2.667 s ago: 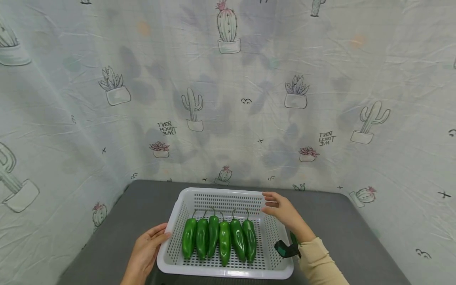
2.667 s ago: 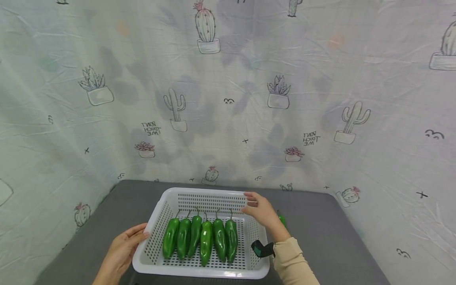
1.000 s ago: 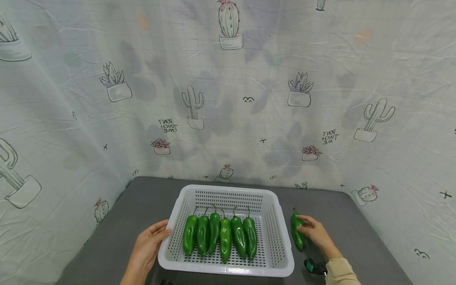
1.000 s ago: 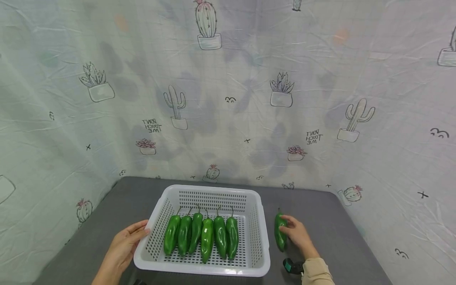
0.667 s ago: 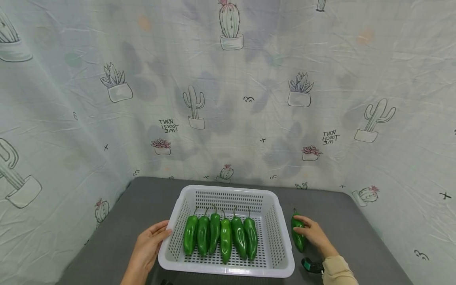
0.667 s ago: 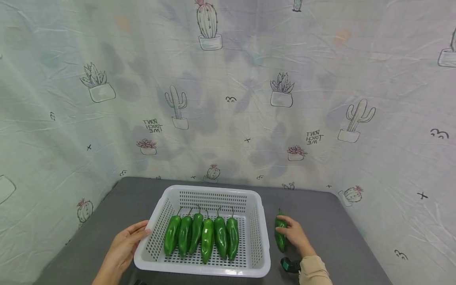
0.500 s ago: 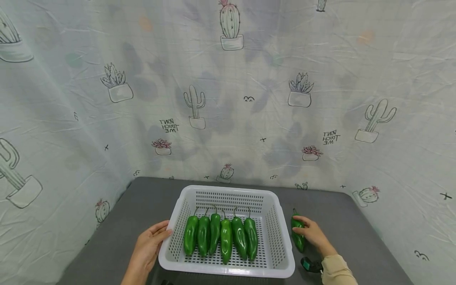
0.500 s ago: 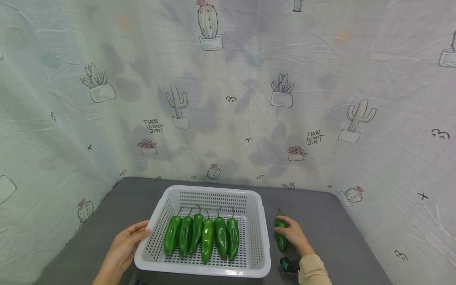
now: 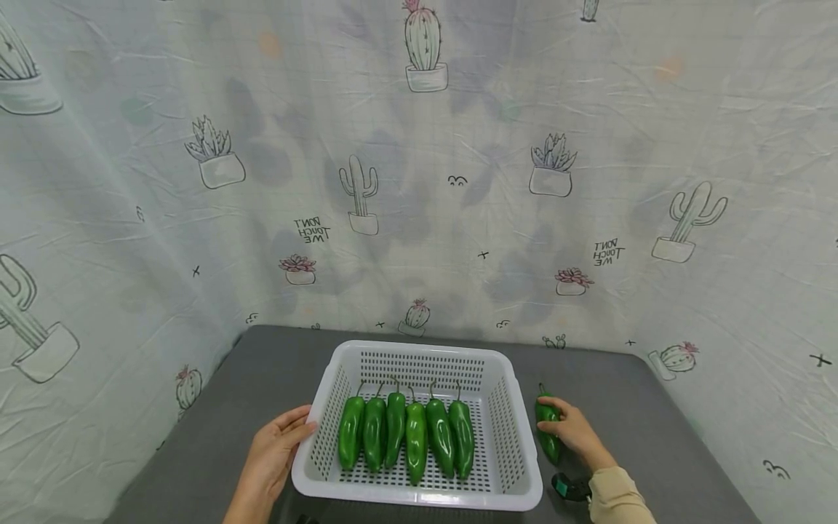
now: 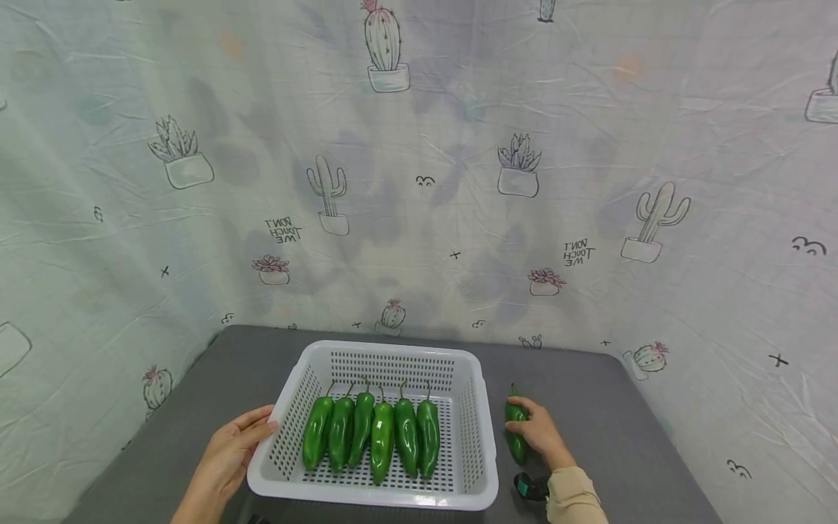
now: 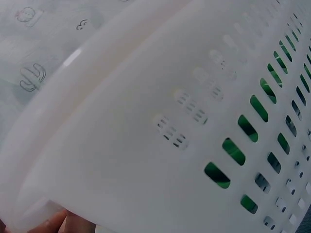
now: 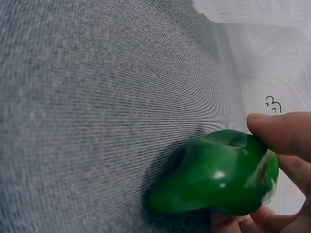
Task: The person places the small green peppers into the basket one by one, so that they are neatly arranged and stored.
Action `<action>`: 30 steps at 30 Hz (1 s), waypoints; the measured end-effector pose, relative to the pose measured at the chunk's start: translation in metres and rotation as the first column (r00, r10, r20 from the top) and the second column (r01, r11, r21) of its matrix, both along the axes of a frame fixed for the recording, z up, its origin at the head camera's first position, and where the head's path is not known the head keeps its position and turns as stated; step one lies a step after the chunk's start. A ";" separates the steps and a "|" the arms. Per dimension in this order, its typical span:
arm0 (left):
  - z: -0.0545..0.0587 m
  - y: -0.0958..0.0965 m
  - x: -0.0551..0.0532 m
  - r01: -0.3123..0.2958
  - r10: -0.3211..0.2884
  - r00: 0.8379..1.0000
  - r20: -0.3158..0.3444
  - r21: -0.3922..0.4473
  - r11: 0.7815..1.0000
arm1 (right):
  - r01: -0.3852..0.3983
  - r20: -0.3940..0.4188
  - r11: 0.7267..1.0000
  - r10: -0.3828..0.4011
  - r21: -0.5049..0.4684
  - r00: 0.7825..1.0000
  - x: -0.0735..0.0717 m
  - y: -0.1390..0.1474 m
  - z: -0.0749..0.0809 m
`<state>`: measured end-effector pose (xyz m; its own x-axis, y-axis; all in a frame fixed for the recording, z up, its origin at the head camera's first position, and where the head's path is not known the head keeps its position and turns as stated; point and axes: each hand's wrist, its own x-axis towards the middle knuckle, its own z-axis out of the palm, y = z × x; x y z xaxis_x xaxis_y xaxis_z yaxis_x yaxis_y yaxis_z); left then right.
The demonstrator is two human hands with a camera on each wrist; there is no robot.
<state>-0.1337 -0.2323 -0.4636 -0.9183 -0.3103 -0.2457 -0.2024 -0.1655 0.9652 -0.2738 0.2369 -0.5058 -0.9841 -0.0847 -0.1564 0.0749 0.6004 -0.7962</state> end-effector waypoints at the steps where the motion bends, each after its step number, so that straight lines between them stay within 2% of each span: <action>1: 0.000 0.000 0.000 0.002 -0.002 1.000 -0.001 0.000 1.000 | 0.003 -0.002 1.000 -0.003 0.003 1.000 0.000 0.000 0.000; 6: -0.001 0.000 -0.001 0.003 -0.003 1.000 -0.004 -0.002 1.000 | 0.013 -0.013 1.000 -0.013 -0.003 1.000 0.001 0.000 -0.001; 13: -0.001 0.000 -0.001 -0.008 0.008 1.000 0.000 0.001 1.000 | 0.008 -0.039 0.998 -0.011 -0.060 0.999 0.001 0.002 -0.001; 23: 0.000 0.000 -0.001 -0.006 0.006 1.000 -0.005 0.000 1.000 | -0.007 -0.077 0.989 -0.005 -0.151 0.997 0.001 -0.002 0.018; 30: -0.001 0.000 -0.002 0.002 -0.002 1.000 -0.007 -0.001 1.000 | -0.050 -0.139 0.984 0.027 -0.168 0.990 0.000 -0.005 0.032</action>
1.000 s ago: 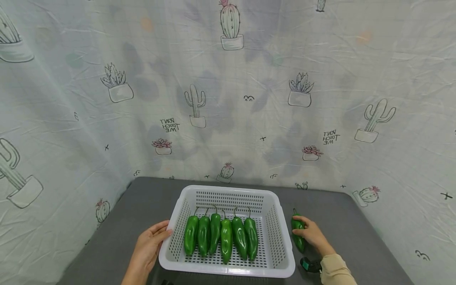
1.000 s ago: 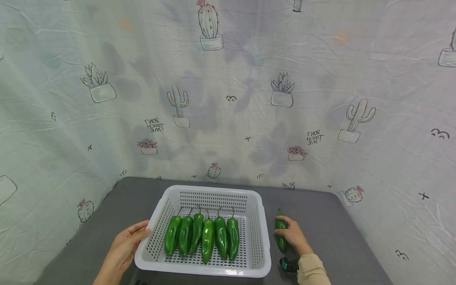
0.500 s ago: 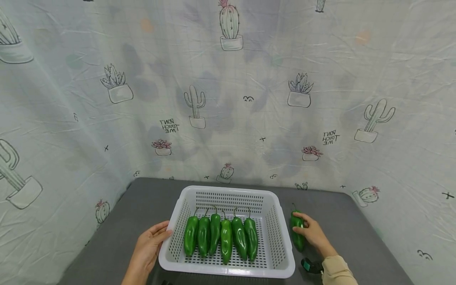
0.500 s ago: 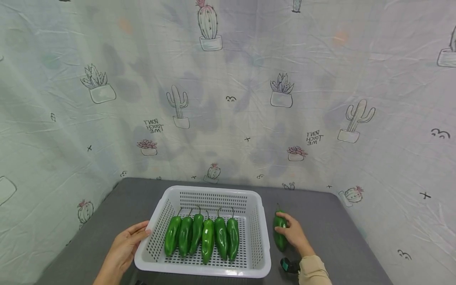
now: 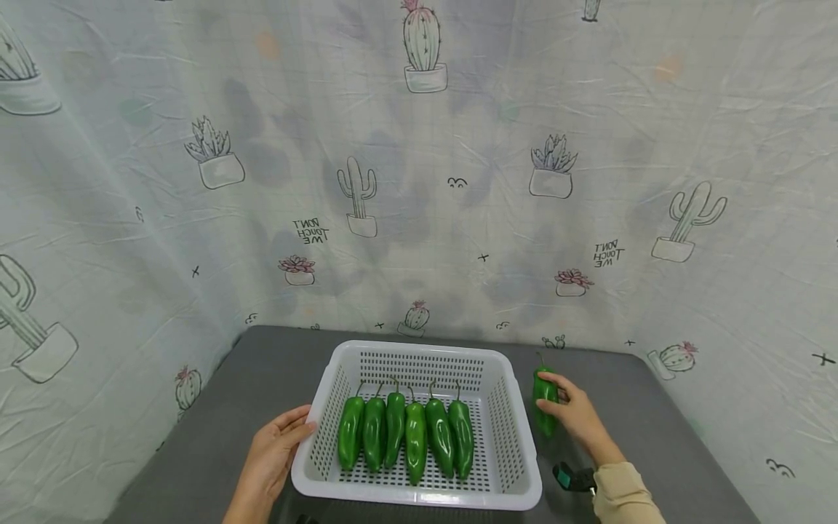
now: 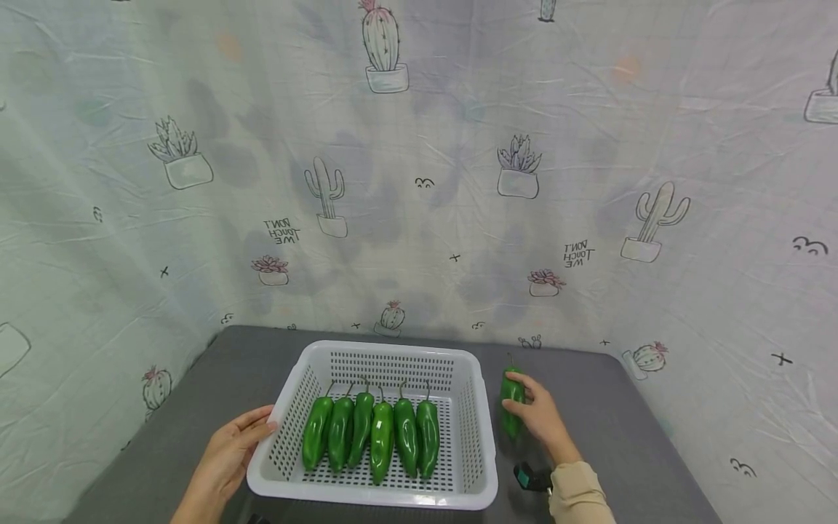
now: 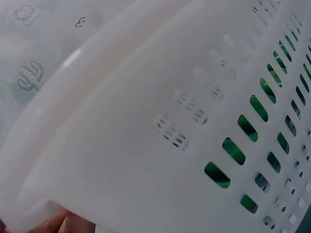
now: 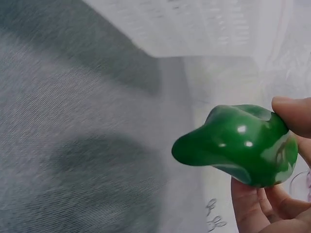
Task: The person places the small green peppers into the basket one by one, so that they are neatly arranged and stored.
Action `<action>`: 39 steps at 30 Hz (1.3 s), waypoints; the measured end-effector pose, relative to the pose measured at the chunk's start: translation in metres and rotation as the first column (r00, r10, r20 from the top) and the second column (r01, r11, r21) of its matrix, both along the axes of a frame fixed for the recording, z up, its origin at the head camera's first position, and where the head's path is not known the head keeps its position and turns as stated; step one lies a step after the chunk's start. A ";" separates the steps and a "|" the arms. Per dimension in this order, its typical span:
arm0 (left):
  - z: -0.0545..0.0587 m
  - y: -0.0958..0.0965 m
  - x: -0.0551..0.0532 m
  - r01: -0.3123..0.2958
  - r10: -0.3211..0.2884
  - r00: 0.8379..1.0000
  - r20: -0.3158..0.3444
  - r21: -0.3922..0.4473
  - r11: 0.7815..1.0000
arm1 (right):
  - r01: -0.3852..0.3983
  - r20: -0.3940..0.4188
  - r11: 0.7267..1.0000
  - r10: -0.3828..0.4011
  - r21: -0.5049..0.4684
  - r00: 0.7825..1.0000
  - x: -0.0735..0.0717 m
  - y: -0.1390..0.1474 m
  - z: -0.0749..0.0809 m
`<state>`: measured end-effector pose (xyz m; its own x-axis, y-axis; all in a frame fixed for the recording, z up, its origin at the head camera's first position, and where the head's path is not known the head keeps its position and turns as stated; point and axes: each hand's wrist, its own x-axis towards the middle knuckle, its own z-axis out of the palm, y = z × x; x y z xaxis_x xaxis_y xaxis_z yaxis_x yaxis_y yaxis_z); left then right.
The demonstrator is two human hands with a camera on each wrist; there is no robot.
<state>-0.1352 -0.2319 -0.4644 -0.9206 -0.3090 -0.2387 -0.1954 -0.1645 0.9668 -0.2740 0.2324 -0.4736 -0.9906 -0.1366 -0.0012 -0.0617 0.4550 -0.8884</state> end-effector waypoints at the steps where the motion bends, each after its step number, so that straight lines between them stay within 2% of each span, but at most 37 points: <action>1: 0.000 0.000 0.000 -0.001 0.001 1.000 0.001 -0.001 1.000 | -0.006 -0.004 1.000 0.006 0.002 1.000 0.000 0.000 0.003; 12: 0.001 0.000 0.000 0.004 -0.003 1.000 0.008 -0.011 1.000 | -0.035 -0.064 0.997 0.039 0.067 0.997 0.008 -0.011 0.037; 22: 0.001 0.000 0.000 0.002 -0.001 1.000 0.003 -0.011 1.000 | -0.085 -0.105 0.995 0.091 0.058 0.990 0.010 -0.021 0.059; 27: 0.001 0.000 0.000 -0.004 0.004 1.000 0.002 -0.010 1.000 | -0.106 -0.124 0.992 0.114 0.073 0.986 0.014 -0.029 0.065; 31: 0.000 0.000 -0.001 -0.005 0.005 1.000 0.002 -0.001 1.000 | -0.141 -0.103 0.989 0.146 0.050 0.984 0.015 -0.035 0.068; 39: 0.000 0.000 0.000 -0.002 0.002 1.000 -0.001 0.006 1.000 | -0.189 -0.078 0.982 0.190 0.021 0.979 0.019 -0.050 0.067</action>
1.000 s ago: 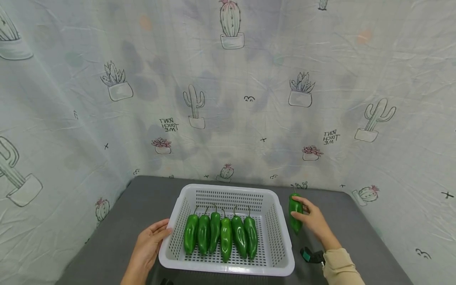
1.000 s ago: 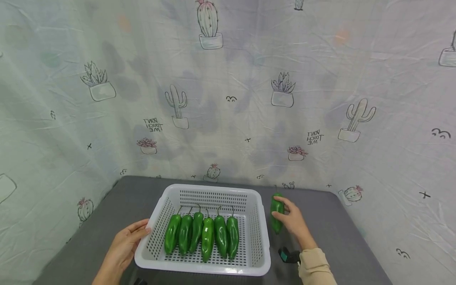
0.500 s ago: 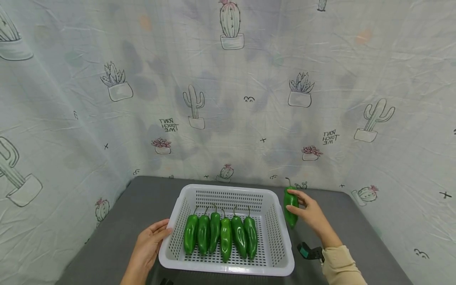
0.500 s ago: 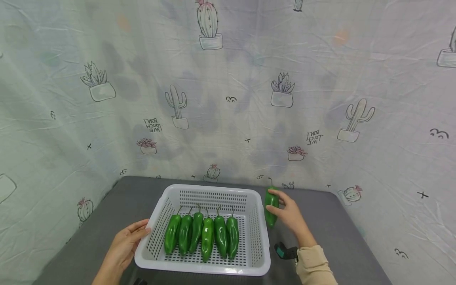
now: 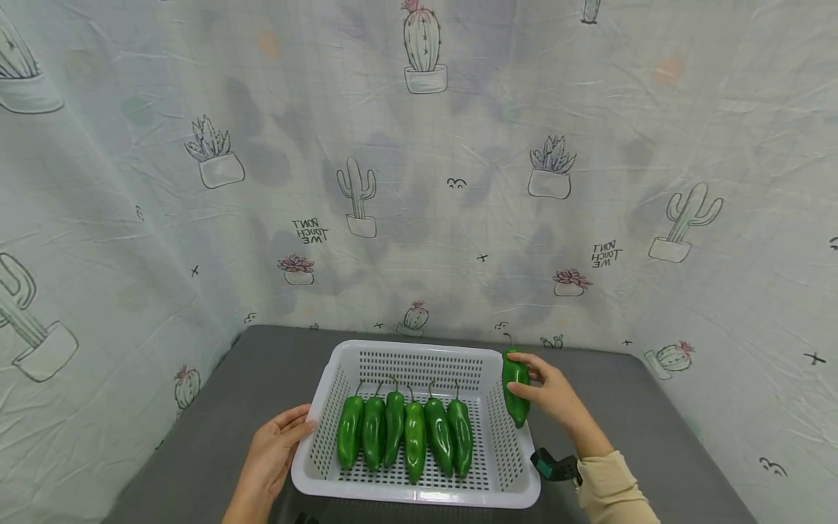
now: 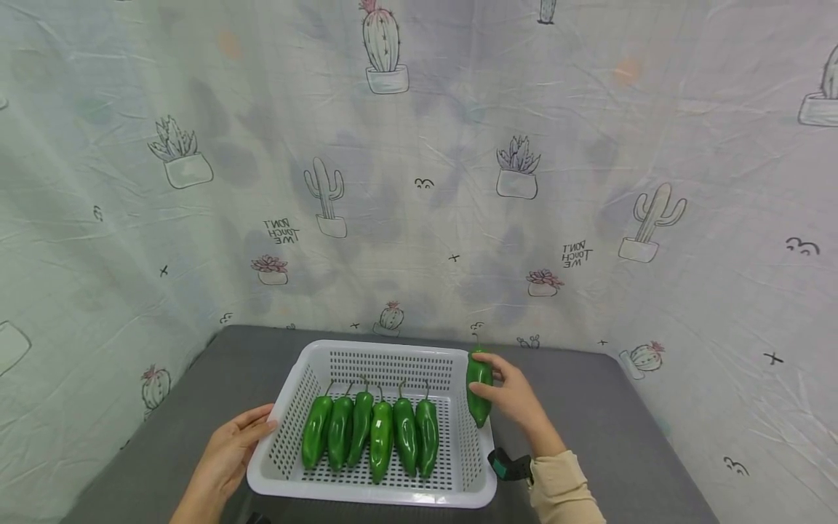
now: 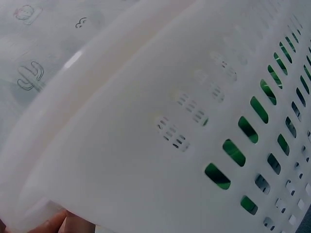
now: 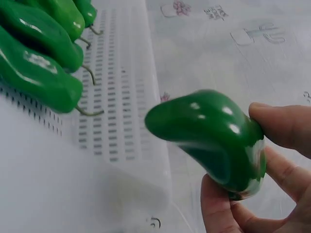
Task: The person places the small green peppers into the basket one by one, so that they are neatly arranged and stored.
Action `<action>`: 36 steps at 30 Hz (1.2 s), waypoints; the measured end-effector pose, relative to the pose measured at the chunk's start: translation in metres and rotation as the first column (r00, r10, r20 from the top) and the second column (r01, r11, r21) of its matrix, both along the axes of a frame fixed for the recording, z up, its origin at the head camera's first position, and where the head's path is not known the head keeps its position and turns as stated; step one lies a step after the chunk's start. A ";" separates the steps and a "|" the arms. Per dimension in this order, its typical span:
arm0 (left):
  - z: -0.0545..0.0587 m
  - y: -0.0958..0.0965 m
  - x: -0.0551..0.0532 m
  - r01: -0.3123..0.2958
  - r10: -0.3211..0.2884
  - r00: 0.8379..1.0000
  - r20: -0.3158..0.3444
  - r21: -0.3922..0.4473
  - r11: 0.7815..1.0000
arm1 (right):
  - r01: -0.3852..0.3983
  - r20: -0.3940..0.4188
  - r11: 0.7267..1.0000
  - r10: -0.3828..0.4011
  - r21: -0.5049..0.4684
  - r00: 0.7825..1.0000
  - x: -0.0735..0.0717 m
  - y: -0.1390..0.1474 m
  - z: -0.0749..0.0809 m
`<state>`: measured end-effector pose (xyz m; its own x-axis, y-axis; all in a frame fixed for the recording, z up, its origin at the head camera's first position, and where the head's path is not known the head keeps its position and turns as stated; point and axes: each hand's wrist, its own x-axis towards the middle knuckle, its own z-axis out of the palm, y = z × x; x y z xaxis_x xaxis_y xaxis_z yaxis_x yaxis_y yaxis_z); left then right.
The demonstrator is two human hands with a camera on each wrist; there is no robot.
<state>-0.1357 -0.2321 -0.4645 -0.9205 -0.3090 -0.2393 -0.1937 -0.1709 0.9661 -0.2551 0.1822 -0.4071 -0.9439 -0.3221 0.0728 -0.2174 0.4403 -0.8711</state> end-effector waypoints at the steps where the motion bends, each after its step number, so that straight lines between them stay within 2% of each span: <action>1: 0.000 0.000 0.000 0.002 -0.002 1.000 0.000 0.000 1.000 | -0.007 0.008 1.000 0.007 -0.004 1.000 0.001 -0.002 0.000; 6: 0.001 0.000 0.001 0.002 -0.002 1.000 0.004 -0.001 1.000 | -0.069 0.011 0.998 0.069 -0.012 0.998 0.004 -0.012 -0.002; 10: 0.001 0.000 0.000 0.000 0.000 1.000 0.005 0.004 1.000 | -0.083 0.026 0.996 0.083 -0.013 0.996 0.006 -0.021 -0.003; 15: 0.001 -0.001 0.001 0.001 -0.001 1.000 0.010 0.007 1.000 | -0.080 0.033 0.994 0.078 0.081 0.996 0.009 -0.033 -0.008; 18: 0.001 -0.001 0.000 0.007 -0.007 1.000 0.008 0.008 1.000 | -0.054 0.025 0.985 0.050 0.162 0.998 0.012 -0.040 -0.012; 23: 0.000 -0.001 0.000 0.013 -0.014 1.000 0.007 0.009 1.000 | -0.006 -0.011 0.956 0.010 0.294 1.000 0.016 -0.051 -0.015; 31: 0.000 -0.001 0.000 0.017 -0.017 1.000 0.009 0.009 1.000 | -0.045 -0.094 0.892 0.098 0.450 0.991 0.016 -0.064 -0.020; 36: 0.000 0.000 0.000 0.012 -0.012 1.000 0.008 0.011 1.000 | -0.066 -0.086 0.862 0.126 0.502 0.988 0.017 -0.071 -0.022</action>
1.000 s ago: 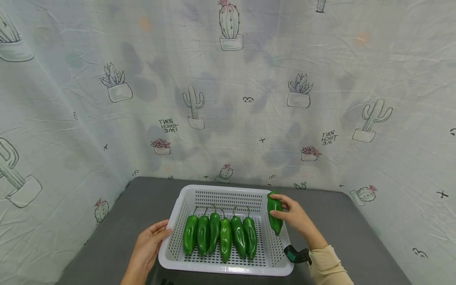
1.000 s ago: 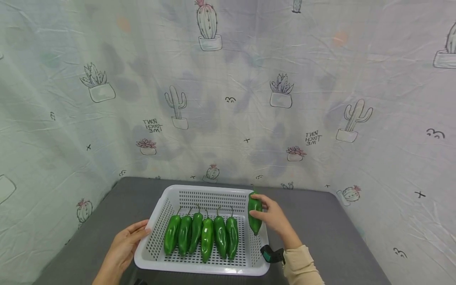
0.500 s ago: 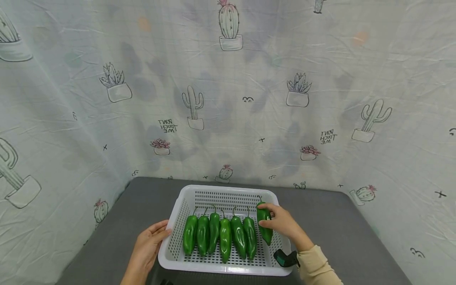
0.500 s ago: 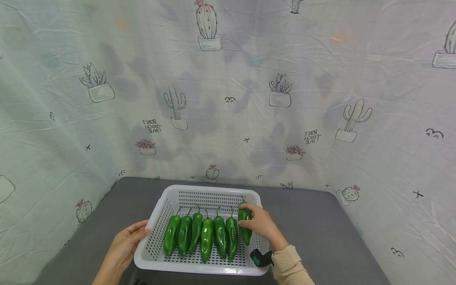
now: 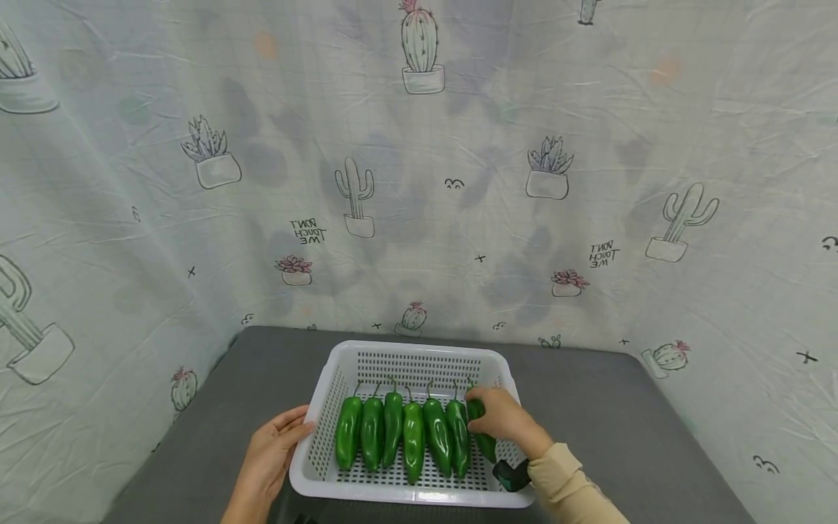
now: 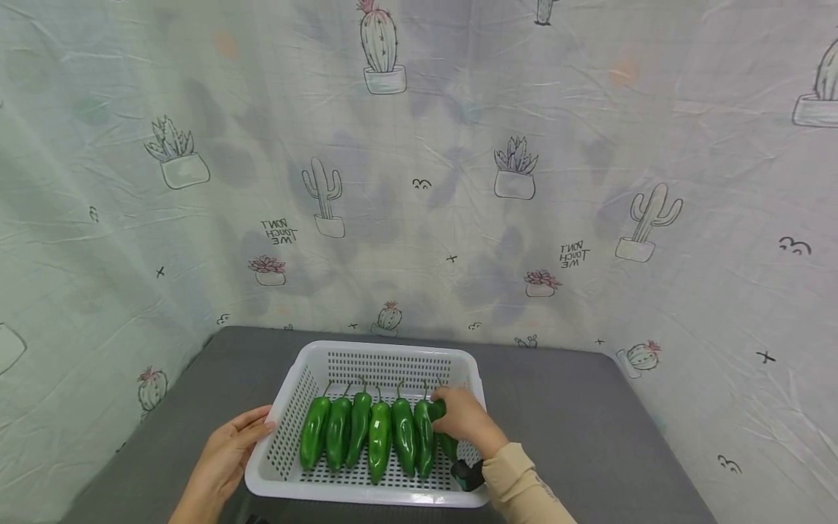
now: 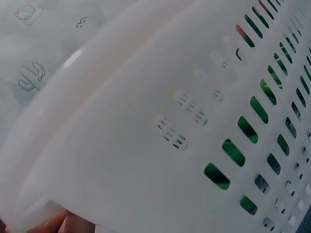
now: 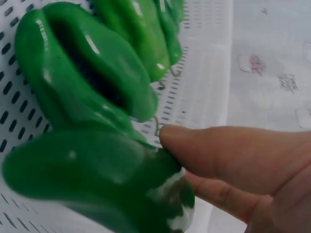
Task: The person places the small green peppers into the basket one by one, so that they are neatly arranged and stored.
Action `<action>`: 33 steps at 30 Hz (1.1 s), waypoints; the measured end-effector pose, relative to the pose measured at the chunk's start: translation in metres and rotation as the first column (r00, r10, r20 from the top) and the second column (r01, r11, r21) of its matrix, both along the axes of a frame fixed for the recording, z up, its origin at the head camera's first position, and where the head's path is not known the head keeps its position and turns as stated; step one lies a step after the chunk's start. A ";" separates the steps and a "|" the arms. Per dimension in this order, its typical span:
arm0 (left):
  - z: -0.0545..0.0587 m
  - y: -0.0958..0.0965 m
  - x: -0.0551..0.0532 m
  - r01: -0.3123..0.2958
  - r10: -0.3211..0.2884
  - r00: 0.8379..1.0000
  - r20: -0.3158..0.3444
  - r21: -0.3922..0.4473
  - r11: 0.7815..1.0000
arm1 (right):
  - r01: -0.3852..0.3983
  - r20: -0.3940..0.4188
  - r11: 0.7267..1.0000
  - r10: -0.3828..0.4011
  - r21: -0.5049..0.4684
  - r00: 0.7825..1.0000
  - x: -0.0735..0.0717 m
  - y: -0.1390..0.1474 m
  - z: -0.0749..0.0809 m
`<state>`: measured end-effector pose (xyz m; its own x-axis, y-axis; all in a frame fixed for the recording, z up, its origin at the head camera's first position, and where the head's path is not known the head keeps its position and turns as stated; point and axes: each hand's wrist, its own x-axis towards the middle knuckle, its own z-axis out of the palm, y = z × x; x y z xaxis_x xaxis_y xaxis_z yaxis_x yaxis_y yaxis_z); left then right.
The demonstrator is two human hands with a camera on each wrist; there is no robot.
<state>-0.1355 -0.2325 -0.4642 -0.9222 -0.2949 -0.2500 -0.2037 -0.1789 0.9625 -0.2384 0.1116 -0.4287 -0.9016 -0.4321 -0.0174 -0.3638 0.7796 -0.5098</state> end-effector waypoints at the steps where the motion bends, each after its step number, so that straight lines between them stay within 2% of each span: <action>1: 0.000 0.000 0.000 -0.001 0.001 1.000 -0.001 0.001 1.000 | 0.002 0.003 1.000 -0.002 0.011 1.000 0.000 -0.001 0.000; 11: 0.000 0.002 0.001 -0.009 0.009 1.000 -0.013 0.002 1.000 | 0.005 -0.042 0.987 0.002 0.158 0.999 0.001 -0.009 -0.008; 23: 0.000 0.000 0.001 -0.015 0.015 1.000 -0.016 -0.003 1.000 | 0.013 -0.040 0.977 -0.004 0.213 0.999 0.002 -0.013 -0.007; 28: 0.000 0.000 0.000 -0.018 0.018 1.000 -0.015 -0.003 1.000 | 0.022 -0.037 0.979 -0.015 0.204 0.999 0.000 -0.012 -0.009; 33: -0.001 0.002 -0.001 -0.016 0.016 1.000 -0.019 -0.002 1.000 | 0.016 -0.003 0.993 -0.016 0.116 1.000 0.001 -0.004 -0.007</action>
<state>-0.1370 -0.2301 -0.4649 -0.9218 -0.3104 -0.2322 -0.1828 -0.1801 0.9665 -0.2376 0.1075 -0.4354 -0.9085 -0.4129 -0.0646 -0.3519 0.8392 -0.4146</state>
